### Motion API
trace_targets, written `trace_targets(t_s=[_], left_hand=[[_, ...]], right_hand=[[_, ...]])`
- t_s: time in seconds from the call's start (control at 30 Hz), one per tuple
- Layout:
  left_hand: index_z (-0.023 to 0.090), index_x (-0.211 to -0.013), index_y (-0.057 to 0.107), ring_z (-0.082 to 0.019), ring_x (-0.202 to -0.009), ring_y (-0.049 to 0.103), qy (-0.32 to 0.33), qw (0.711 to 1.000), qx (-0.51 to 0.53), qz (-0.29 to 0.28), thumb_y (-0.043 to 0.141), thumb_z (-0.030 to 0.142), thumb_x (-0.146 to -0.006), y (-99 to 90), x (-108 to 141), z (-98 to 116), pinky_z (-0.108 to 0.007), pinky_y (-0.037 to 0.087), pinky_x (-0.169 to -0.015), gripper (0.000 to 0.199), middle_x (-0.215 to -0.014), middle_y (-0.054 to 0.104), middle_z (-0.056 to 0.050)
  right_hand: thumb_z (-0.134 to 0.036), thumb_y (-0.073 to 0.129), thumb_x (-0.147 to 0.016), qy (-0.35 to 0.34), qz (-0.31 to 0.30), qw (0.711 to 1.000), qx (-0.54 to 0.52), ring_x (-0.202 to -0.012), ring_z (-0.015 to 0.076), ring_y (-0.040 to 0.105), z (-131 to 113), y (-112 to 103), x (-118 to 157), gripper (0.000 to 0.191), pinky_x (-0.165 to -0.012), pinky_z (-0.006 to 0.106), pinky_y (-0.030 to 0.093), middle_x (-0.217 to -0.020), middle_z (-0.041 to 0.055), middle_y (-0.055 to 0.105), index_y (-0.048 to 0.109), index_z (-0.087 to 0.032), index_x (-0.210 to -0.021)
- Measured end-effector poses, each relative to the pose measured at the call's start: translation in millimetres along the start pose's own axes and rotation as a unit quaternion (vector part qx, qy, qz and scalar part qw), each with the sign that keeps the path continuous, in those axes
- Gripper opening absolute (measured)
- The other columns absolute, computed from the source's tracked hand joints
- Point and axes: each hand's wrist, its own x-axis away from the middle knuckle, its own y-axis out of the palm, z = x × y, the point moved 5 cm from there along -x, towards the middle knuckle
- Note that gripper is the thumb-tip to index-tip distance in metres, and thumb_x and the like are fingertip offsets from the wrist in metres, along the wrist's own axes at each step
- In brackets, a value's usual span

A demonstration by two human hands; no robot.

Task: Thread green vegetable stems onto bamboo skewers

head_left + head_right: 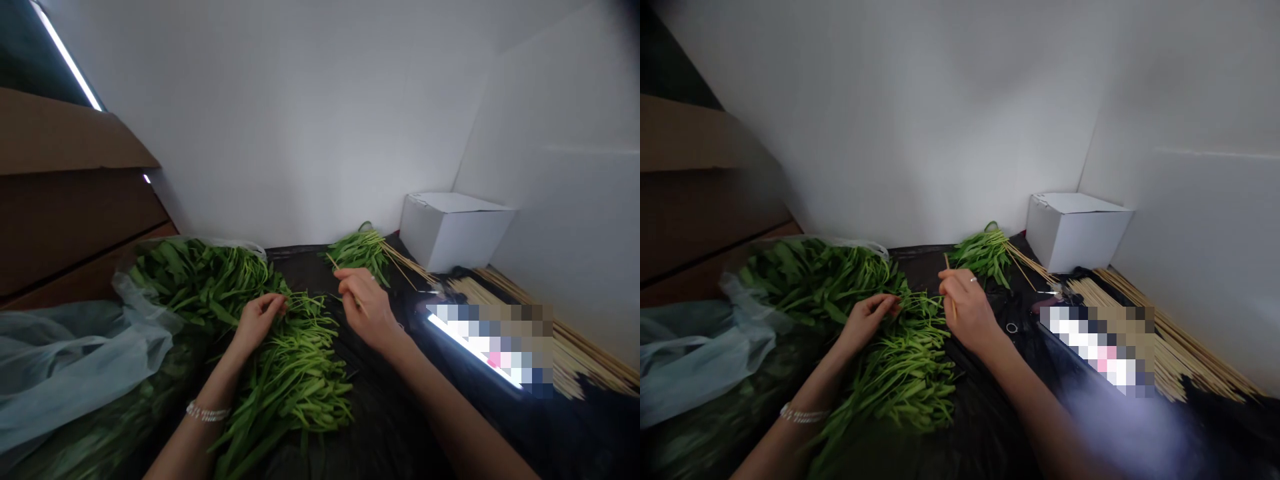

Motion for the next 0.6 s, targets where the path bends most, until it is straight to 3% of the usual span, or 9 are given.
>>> trace_targets(t_s=[0.07,0.27,0.37,0.43,0.5,0.53,0.6], left_hand=[[0.012,-0.085,0.072,-0.017,-0.062,0.061,-0.013,0.999,0.027,-0.027,0.056,0.063,-0.079,5.9,3,5,-0.029,0.048,-0.067,0.053,-0.077,0.073,-0.007],[0.014,-0.092,0.072,-0.01,-0.053,0.048,-0.071,0.974,0.186,-0.111,0.06,0.059,-0.079,22.2,17,18,-0.023,0.04,-0.055,0.048,-0.077,0.069,-0.005],[0.016,-0.087,0.069,-0.008,-0.052,0.045,-0.095,0.951,0.275,-0.103,0.07,0.05,-0.074,20.9,19,19,-0.022,0.04,-0.055,0.036,-0.068,0.062,0.0],[0.017,-0.084,0.068,-0.008,-0.053,0.046,-0.079,0.951,0.284,-0.094,0.071,0.047,-0.074,18.1,19,22,-0.021,0.04,-0.056,0.033,-0.064,0.058,0.002],[0.017,-0.085,0.069,-0.009,-0.056,0.048,-0.048,0.963,0.243,-0.108,0.069,0.047,-0.076,19.3,20,29,-0.021,0.041,-0.058,0.031,-0.063,0.058,0.002],[0.016,-0.084,0.07,-0.01,-0.058,0.049,-0.032,0.969,0.209,-0.129,0.069,0.047,-0.077,22.7,22,33,-0.022,0.041,-0.059,0.031,-0.063,0.059,0.001],[0.015,-0.077,0.07,-0.012,-0.059,0.051,-0.005,0.974,0.14,-0.181,0.067,0.05,-0.077,33.4,27,42,-0.024,0.043,-0.062,0.034,-0.063,0.061,0.0]], right_hand=[[-0.003,0.04,-0.085,-0.048,0.008,0.998,-0.049,-0.108,0.0214,0.056,-13,10,10,0.025,-0.091,0.039,0.048,-0.109,0.0109,0.063,0.055,-0.021,-0.085],[-0.006,0.042,-0.088,-0.209,-0.098,0.969,-0.087,-0.11,0.023,0.058,-53,58,45,0.022,-0.09,0.04,0.053,-0.11,0.0145,0.066,0.059,-0.02,-0.084],[-0.008,0.041,-0.09,-0.222,-0.096,0.965,-0.106,-0.116,0.0225,0.057,-61,62,49,0.026,-0.095,0.038,0.051,-0.114,0.0164,0.065,0.061,-0.016,-0.103],[-0.009,0.038,-0.091,-0.136,-0.047,0.98,-0.135,-0.12,0.022,0.055,-50,56,43,0.035,-0.1,0.04,0.048,-0.122,0.0158,0.063,0.058,-0.016,-0.119],[-0.014,0.041,-0.092,0.026,0.01,0.986,-0.167,-0.118,0.0219,0.056,-28,51,36,0.036,-0.098,0.041,0.049,-0.123,0.0131,0.063,0.057,-0.02,-0.124],[-0.019,0.047,-0.091,0.117,0.025,0.975,-0.19,-0.114,0.0223,0.059,-15,52,34,0.033,-0.093,0.04,0.051,-0.121,0.0123,0.064,0.058,-0.021,-0.122],[-0.03,0.059,-0.085,0.269,0.002,0.921,-0.282,-0.101,0.0222,0.064,4,61,35,0.03,-0.08,0.035,0.055,-0.109,0.0103,0.068,0.063,-0.02,-0.113]])
